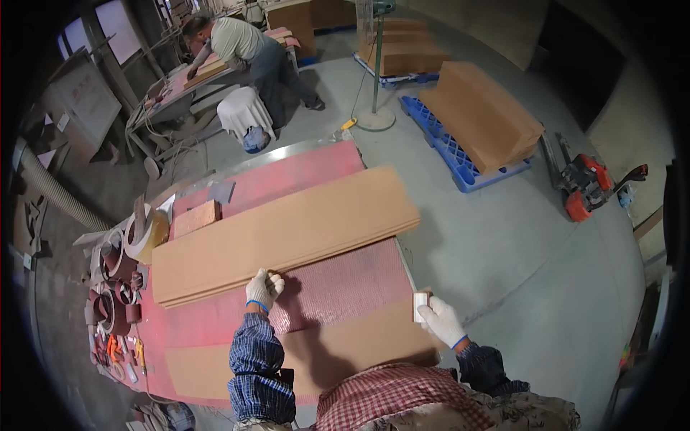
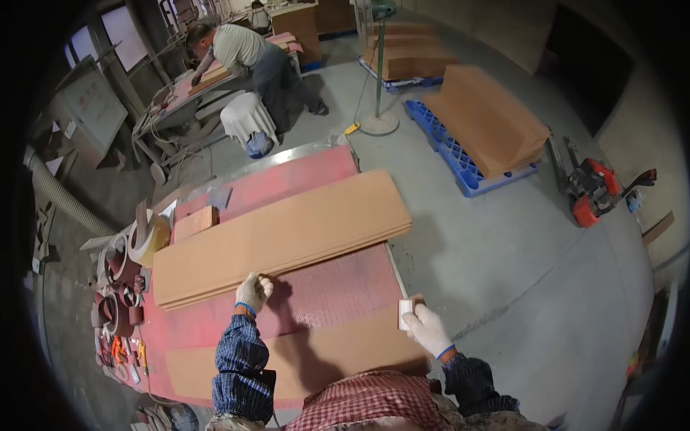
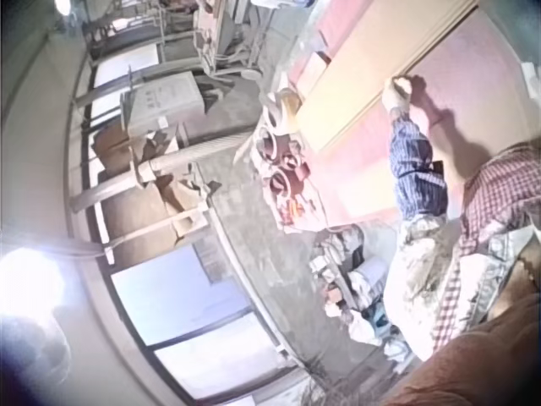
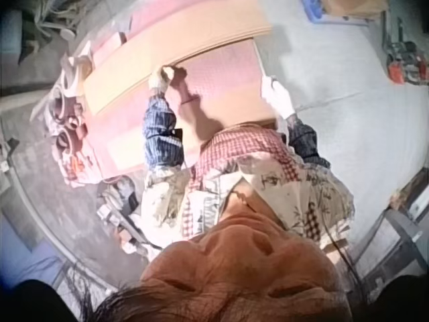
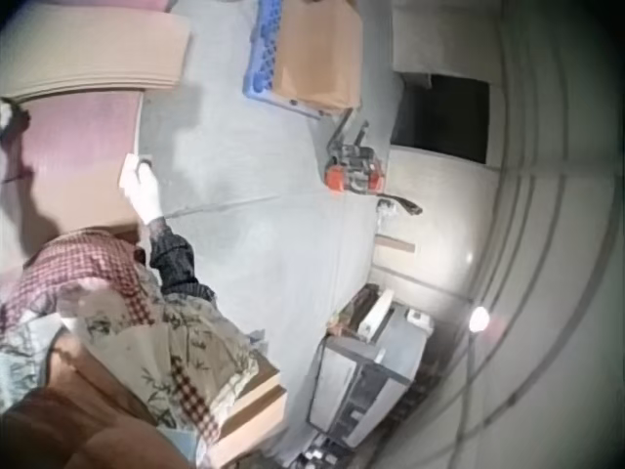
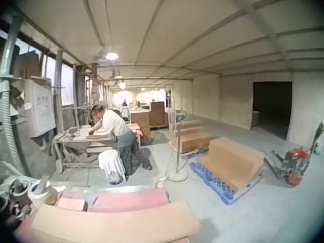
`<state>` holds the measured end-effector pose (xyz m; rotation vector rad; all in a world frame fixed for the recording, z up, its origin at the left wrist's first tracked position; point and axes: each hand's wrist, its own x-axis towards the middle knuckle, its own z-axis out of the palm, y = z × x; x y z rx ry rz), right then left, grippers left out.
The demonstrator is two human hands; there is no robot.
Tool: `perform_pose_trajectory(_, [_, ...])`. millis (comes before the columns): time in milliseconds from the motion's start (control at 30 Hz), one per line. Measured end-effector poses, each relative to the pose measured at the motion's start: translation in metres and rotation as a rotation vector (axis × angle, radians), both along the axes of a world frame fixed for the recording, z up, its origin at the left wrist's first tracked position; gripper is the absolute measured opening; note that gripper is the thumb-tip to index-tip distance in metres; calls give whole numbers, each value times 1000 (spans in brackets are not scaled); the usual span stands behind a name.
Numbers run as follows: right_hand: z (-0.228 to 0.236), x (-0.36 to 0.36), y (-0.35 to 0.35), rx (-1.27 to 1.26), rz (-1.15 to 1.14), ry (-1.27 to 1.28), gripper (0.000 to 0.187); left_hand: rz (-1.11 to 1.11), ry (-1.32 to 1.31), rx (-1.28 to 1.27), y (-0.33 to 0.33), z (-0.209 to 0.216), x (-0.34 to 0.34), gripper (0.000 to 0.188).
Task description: Marking wooden planks with a pencil and then moving them to a stack on a pallet.
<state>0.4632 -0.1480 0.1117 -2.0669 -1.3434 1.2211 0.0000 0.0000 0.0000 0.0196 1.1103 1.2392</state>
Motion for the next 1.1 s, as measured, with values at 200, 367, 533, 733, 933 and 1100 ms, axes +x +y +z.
perform_pose_trajectory(200, [9,18,22,69,230,36,45,-121,470,-81,-101,67,26,22])
perform_pose_trajectory(367, [13,58,60,393,720,-405,38,-152,921,-226,-221,65,-3,24])
perform_pose_trajectory(533, [1,88,77,380,1105,-539,24,-355,1780,-409,-321,71,14,47])
perform_pose_trajectory(733, [-8,102,93,330,1358,-526,20,-563,1566,-614,-358,67,27,77])
perform_pose_trajectory(933, [-9,94,106,270,1544,-608,15,-541,1683,-604,-354,62,32,80])
perform_pose_trajectory(1100, [-11,87,115,252,1666,-686,11,-545,1655,-637,-353,65,35,77])
